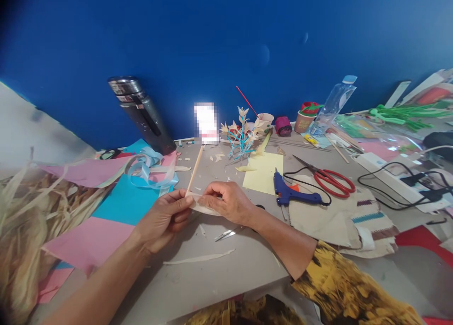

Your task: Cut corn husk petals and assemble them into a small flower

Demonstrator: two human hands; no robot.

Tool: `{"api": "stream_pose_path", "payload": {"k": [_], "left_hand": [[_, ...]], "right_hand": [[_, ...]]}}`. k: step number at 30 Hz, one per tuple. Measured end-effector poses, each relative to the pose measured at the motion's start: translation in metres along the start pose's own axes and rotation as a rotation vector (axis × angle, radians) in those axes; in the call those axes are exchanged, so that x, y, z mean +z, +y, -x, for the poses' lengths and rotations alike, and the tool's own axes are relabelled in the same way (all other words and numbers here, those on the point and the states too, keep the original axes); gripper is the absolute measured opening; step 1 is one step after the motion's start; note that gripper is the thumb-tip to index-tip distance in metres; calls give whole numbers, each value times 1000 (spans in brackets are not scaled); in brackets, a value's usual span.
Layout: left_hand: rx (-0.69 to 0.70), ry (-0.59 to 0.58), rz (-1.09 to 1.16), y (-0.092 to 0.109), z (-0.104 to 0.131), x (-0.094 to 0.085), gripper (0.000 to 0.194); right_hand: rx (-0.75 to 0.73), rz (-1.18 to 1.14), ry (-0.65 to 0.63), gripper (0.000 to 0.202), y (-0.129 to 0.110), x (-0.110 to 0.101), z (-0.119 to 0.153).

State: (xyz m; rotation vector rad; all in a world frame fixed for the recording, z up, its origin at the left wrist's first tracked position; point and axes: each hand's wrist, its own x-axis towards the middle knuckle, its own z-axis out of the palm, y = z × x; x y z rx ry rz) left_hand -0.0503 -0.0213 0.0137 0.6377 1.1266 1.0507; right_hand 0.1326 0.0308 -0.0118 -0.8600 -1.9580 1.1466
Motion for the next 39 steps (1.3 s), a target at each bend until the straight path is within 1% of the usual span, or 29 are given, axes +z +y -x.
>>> {"api": "stream_pose_path", "payload": {"k": [3,10,16,18,19,20,22,23,24,25,26,27,28,29,32,34,36,39], "left_hand": [[-39,-39,46,3,2,-1,41],[-30,-26,91,6,6,-2,40],[-27,-33,87,4,7,4,33],[-37,-26,92,10,9,2,29],[-32,-2,108,17,10,-2,26],[-17,31,133,25,12,-7,24],[94,148,229,45,16,-20,25],[185,182,282,53,16,-26,22],[305,209,329,59,16,-30,18],[357,222,344,60,15,-32,16],[320,218,319,57,13,-32,15],[224,194,282,51,11,-29,11],[148,151,249,42,7,-25,12],[82,88,222,31,4,-19,19],[21,-49,196,5,-4,-6,36],[-3,-113,189,-3,-6,-2,39],[-11,-118,172,-6,-6,-2,39],[19,-38,102,-6,-5,-1,39]], "right_hand": [[-17,-10,-6,30,3,-2,0],[-31,-2,14,31,4,-4,-1],[-41,15,17,36,3,-4,-1],[-45,23,20,35,5,-6,-2],[-43,29,27,34,6,-7,-3],[-36,32,45,32,8,-9,-4],[-9,17,107,31,9,-12,-7],[6,-3,138,31,10,-12,-9],[19,-31,155,32,9,-12,-10],[29,-58,154,33,9,-11,-10],[34,-79,140,33,8,-9,-10],[35,-90,123,34,7,-7,-9],[35,-95,112,35,6,-6,-8],[34,-97,111,35,6,-5,-7],[20,-88,118,35,7,-4,-3],[-3,-61,93,33,7,-4,-2],[-26,-28,65,30,6,-3,-2],[12,-12,-3,24,1,-1,-2]]}}
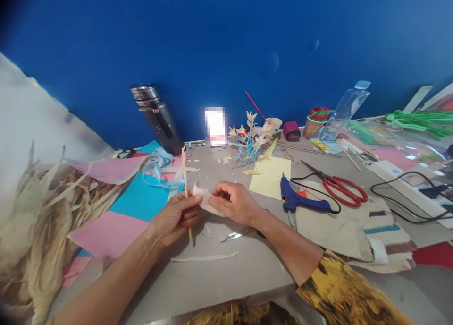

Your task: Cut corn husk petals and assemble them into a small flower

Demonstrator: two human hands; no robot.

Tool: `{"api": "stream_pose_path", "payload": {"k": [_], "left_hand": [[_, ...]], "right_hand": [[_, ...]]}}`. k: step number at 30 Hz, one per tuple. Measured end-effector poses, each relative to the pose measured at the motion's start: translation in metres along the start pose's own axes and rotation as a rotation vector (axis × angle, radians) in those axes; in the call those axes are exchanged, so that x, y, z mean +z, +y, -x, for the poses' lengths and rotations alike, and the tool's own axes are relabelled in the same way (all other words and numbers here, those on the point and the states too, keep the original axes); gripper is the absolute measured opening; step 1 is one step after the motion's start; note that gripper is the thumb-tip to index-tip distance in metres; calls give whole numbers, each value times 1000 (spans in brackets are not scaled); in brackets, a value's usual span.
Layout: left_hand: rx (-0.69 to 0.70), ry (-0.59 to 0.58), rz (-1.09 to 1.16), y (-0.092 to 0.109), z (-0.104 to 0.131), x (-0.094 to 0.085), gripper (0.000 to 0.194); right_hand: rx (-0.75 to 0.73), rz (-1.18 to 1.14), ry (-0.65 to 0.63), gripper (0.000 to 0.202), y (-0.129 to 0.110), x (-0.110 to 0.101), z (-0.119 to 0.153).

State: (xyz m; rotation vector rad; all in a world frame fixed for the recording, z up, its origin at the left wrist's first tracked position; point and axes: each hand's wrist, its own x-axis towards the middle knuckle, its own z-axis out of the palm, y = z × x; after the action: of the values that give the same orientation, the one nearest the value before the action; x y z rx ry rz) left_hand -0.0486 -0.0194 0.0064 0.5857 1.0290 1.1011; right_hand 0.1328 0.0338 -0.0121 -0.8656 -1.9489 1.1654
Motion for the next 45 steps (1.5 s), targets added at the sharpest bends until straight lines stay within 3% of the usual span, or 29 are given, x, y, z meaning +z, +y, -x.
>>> {"api": "stream_pose_path", "payload": {"k": [5,11,15,22,27,34,37,45], "left_hand": [[38,29,-187,-3,2,5,38],[16,-50,-154,-3,2,2,40],[69,-10,-232,-8,3,5,40],[179,64,-381,-13,7,14,37],[126,28,-304,-11,7,13,38],[50,13,-93,-8,5,9,35],[71,46,34,-3,0,3,35],[138,153,264,6,-14,-15,32]], "right_hand": [[46,-93,-35,29,-3,3,-1],[70,-243,-42,39,7,7,0],[96,-257,-57,47,5,9,1],[5,-25,139,38,-4,16,3],[56,-36,123,47,3,16,3],[194,-368,117,46,7,11,-2],[217,-513,36,48,4,4,-1],[-19,-762,-481,48,-23,-25,19]]}}
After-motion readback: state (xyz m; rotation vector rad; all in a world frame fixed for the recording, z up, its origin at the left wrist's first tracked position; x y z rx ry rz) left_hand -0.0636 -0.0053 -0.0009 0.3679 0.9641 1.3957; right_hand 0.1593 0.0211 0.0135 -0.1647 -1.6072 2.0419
